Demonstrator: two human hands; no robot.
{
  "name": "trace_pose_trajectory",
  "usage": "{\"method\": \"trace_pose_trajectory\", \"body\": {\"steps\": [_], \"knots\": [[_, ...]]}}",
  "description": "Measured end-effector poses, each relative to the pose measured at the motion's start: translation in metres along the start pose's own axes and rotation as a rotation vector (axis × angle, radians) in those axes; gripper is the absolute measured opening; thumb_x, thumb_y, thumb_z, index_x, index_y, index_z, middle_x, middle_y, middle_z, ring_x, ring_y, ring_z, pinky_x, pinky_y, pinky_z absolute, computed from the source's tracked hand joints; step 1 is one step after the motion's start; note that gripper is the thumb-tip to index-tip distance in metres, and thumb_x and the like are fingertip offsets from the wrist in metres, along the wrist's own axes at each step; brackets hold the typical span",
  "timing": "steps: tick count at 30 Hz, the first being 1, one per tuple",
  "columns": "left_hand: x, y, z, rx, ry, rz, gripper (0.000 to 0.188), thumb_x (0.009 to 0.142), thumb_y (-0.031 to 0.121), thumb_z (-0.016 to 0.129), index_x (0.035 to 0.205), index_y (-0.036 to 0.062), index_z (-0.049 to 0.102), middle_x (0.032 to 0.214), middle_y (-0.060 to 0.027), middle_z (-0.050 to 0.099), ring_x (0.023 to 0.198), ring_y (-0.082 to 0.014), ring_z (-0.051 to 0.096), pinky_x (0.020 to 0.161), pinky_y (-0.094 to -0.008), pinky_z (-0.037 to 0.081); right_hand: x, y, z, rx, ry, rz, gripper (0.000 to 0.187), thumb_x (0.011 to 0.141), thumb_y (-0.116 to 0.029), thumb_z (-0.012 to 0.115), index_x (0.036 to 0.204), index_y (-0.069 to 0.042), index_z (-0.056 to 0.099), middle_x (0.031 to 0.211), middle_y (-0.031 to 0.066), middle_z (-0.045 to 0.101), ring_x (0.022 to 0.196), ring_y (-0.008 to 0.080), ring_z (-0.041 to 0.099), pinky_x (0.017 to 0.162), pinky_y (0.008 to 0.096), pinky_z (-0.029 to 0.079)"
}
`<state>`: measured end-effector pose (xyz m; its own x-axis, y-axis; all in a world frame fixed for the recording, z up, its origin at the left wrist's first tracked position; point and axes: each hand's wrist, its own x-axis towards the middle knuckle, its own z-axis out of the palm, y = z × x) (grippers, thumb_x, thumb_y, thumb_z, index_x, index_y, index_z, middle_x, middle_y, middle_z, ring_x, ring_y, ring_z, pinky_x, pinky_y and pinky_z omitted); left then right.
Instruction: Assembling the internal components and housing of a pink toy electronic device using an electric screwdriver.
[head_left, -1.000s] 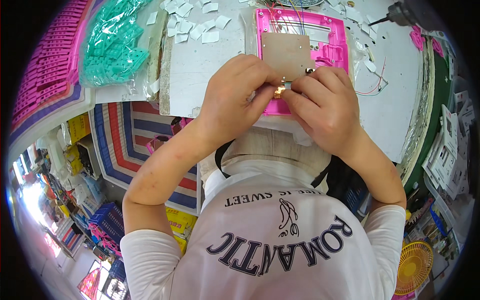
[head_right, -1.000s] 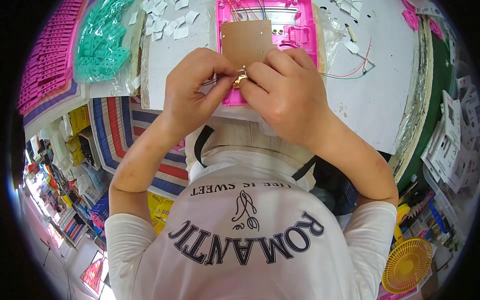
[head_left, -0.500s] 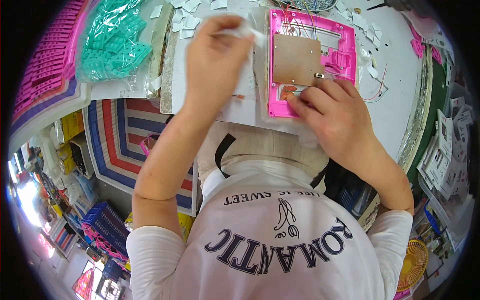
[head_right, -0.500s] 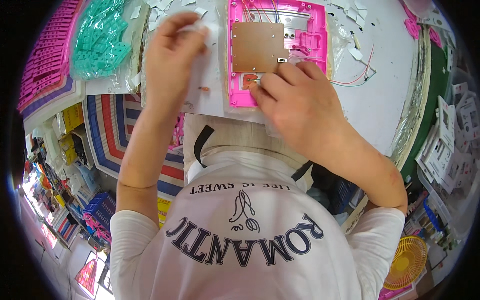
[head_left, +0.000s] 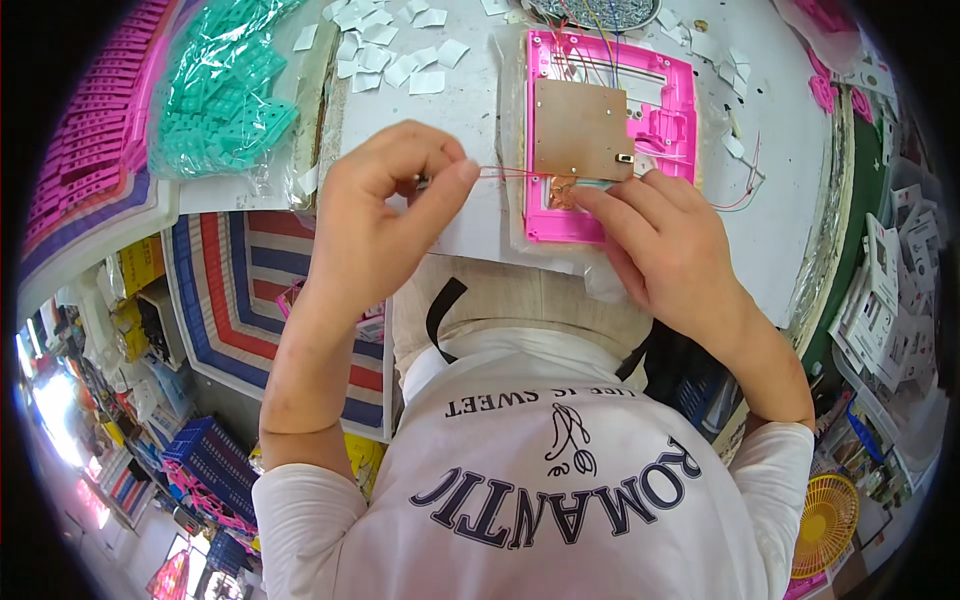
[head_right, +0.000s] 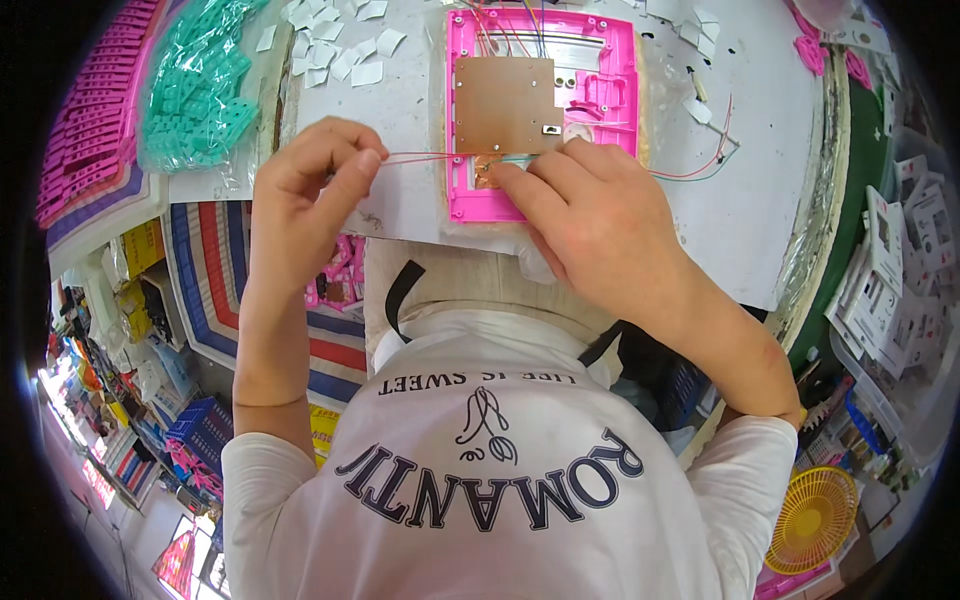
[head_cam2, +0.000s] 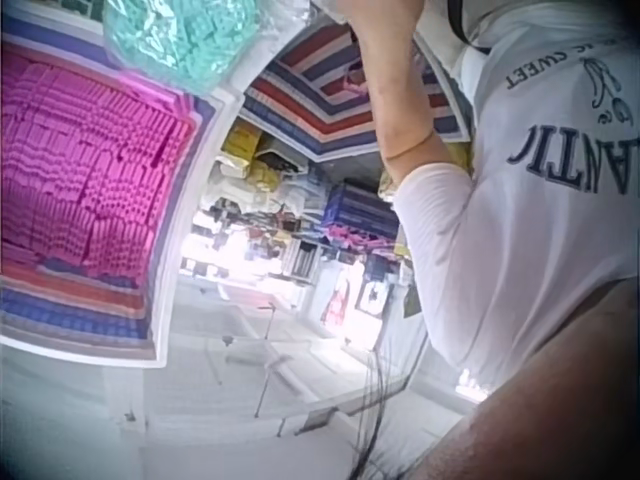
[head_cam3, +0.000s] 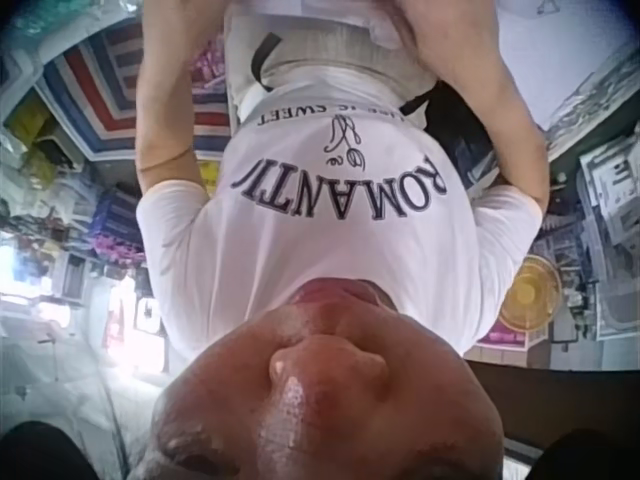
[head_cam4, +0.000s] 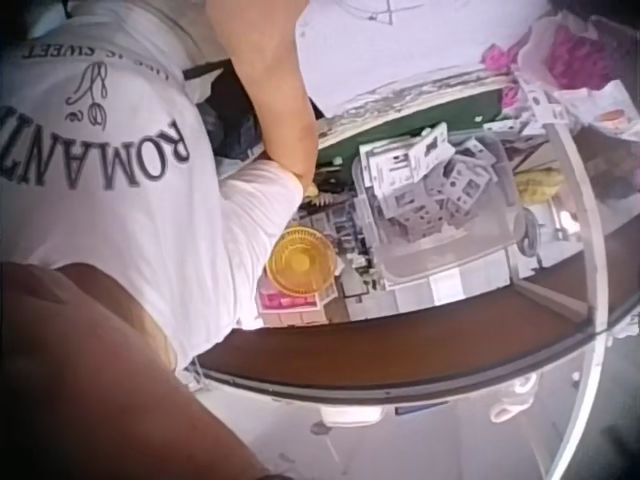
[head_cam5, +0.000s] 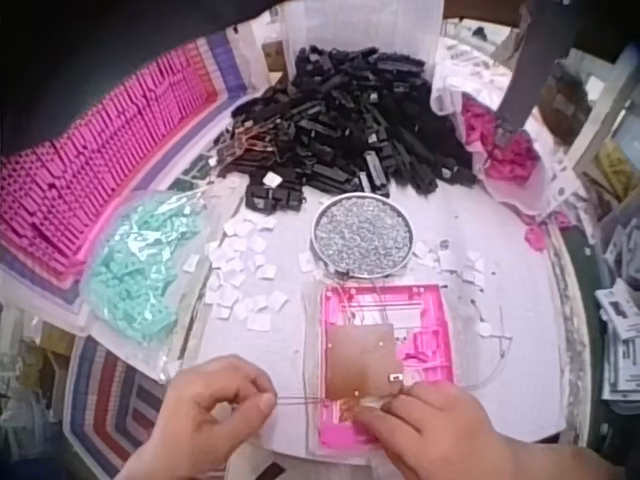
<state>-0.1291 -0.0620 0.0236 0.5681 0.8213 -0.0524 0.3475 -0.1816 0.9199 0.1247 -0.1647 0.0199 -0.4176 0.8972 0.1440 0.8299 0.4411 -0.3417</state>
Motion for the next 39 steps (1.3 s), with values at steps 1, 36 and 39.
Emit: {"method": "trace_pose_trajectory", "body": {"steps": [1, 36, 39], "knots": [[0.005, 0.001, 0.003, -0.069, 0.031, -0.031, 0.017, 0.094, 0.007, 0.065, 0.080, -0.0012, 0.064, 0.096, -0.0069, 0.068, 0.076, -0.0098, 0.058, 0.066, -0.0247, 0.044, 0.000, -0.001, -0.002, 0.017, -0.004, 0.008, 0.047, 0.080, -0.015, 0.066, 0.125, -0.006, 0.066, 0.093, 0.0038, 0.059, 0.090, 0.0226, 0.058, 0.075, 0.0367, 0.046], [-0.032, 0.020, 0.067, 0.964, -0.150, 0.382, 0.076, 0.076, 0.042, 0.078, 0.140, 0.0085, 0.056, 0.140, -0.0034, 0.053, 0.123, -0.0257, 0.047, 0.104, -0.0493, 0.025, 0.005, 0.026, -0.029, 0.695, 0.359, 0.254, 0.023, 0.089, 0.002, 0.069, 0.111, -0.002, 0.071, 0.092, 0.0048, 0.069, 0.074, 0.0109, 0.065, 0.063, 0.0229, 0.053], [-0.034, 0.020, 0.074, 0.990, -0.120, 0.346, 0.078, 0.076, 0.044, 0.078, 0.142, 0.0081, 0.055, 0.140, -0.0040, 0.052, 0.124, -0.0259, 0.045, 0.106, -0.0518, 0.021, -0.015, 0.016, -0.034, 0.638, 0.299, 0.398, 0.021, 0.086, -0.004, 0.072, 0.107, -0.005, 0.072, 0.084, 0.0069, 0.067, 0.070, 0.0139, 0.061, 0.061, 0.0263, 0.049]]}}
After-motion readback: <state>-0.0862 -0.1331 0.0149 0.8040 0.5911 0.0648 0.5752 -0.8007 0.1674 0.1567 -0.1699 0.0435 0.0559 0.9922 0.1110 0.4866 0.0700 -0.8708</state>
